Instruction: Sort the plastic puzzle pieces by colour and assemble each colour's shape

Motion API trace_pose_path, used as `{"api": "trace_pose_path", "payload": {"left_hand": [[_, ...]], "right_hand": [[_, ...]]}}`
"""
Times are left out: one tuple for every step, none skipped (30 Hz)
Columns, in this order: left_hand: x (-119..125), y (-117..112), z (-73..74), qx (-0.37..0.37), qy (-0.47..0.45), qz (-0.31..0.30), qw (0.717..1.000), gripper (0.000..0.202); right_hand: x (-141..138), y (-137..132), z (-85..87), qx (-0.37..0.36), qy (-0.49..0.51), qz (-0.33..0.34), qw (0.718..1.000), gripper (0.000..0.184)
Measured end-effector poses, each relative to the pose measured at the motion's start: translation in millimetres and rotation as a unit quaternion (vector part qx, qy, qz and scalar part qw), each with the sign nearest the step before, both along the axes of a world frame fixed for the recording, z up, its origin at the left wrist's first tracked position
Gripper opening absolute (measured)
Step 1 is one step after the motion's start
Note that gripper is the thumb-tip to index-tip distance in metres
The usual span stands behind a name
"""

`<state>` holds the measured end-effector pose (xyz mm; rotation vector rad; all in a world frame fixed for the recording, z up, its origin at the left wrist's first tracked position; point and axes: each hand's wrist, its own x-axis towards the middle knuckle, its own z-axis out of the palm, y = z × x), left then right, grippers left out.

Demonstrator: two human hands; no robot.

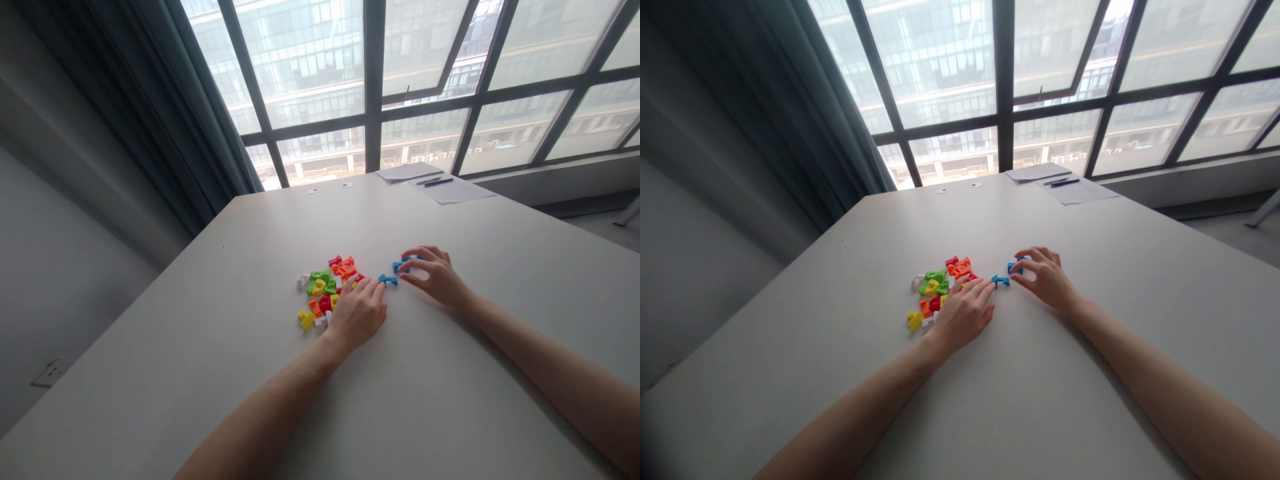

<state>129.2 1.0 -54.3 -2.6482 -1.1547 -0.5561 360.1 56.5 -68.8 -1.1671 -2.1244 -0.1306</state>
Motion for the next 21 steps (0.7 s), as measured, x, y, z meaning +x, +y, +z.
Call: {"api": "trace_pose_path", "payload": {"left_hand": [[0, 0, -0.1, 0.002, 0.000, -0.002, 1.000, 0.035], [0, 0, -0.3, 0.003, -0.001, -0.008, 1.000, 0.036], [-1, -1, -0.7, 0.002, -0.002, -0.018, 1.000, 0.037], [-1, -1, -1.2, -0.001, -0.002, -0.030, 1.000, 0.038], [-1, -1, -1.7, -0.006, -0.001, -0.044, 0.999, 0.039], [-1, -1, -2.2, -0.012, 0.001, -0.056, 0.998, 0.040], [-1, -1, -2.6, -0.017, 0.004, -0.066, 0.998, 0.040], [-1, 0, -3.0, -0.023, 0.007, -0.071, 0.997, 0.041], [-1, 0, -3.1, -0.028, 0.009, -0.073, 0.997, 0.040], [-1, 0, -3.1, -0.033, 0.009, -0.073, 0.997, 0.040], [-1, 0, -2.9, -0.037, 0.007, -0.072, 0.997, 0.039], [-1, 0, -2.7, -0.040, 0.004, -0.071, 0.997, 0.039], [-1, 0, -2.3, -0.044, 0.000, -0.072, 0.996, 0.038], [0, 0, -2.0, -0.046, -0.003, -0.073, 0.996, 0.037], [0, 0, -1.7, -0.048, -0.005, -0.074, 0.996, 0.036], [0, 0, -1.4, -0.050, -0.007, -0.075, 0.996, 0.036], [0, 0, -1.2, -0.051, -0.008, -0.075, 0.996, 0.036], [0, 0, -1.1, -0.053, -0.008, -0.074, 0.996, 0.036], [0, 0, -1.0, -0.055, -0.008, -0.073, 0.996, 0.036], [0, 0, -1.0, -0.057, -0.008, -0.073, 0.996, 0.036], [0, 0, -1.0, -0.059, -0.007, -0.072, 0.996, 0.036]], "right_hand": [[6, 3, 0.8, 0.004, 0.021, -0.024, 0.999, 0.015], [14, 7, 1.1, 0.006, 0.043, -0.051, 0.998, 0.018], [24, 11, 0.6, 0.007, 0.065, -0.079, 0.995, 0.020], [34, 16, -0.5, 0.005, 0.081, -0.103, 0.991, 0.023], [44, 20, -2.4, 0.001, 0.094, -0.125, 0.988, 0.024], [54, 24, -4.7, -0.002, 0.108, -0.146, 0.983, 0.026], [62, 27, -7.3, -0.005, 0.125, -0.164, 0.979, 0.027], [68, 30, -9.8, -0.010, 0.139, -0.175, 0.975, 0.028], [72, 32, -12.1, -0.016, 0.147, -0.180, 0.973, 0.029], [73, 33, -14.0, -0.024, 0.147, -0.178, 0.973, 0.029], [72, 33, -15.3, -0.033, 0.141, -0.172, 0.974, 0.030], [69, 33, -16.1, -0.044, 0.128, -0.165, 0.977, 0.031], [66, 32, -16.5, -0.055, 0.113, -0.160, 0.979, 0.031], [63, 31, -16.5, -0.066, 0.098, -0.158, 0.980, 0.032], [59, 30, -16.3, -0.075, 0.086, -0.159, 0.981, 0.032], [57, 29, -15.9, -0.084, 0.078, -0.161, 0.980, 0.032], [55, 28, -15.4, -0.091, 0.073, -0.164, 0.980, 0.031], [54, 27, -15.0, -0.096, 0.072, -0.167, 0.979, 0.031], [54, 27, -14.7, -0.099, 0.072, -0.170, 0.978, 0.031], [54, 27, -14.4, -0.103, 0.073, -0.173, 0.977, 0.031], [55, 27, -14.4, -0.106, 0.074, -0.175, 0.976, 0.031]]}}
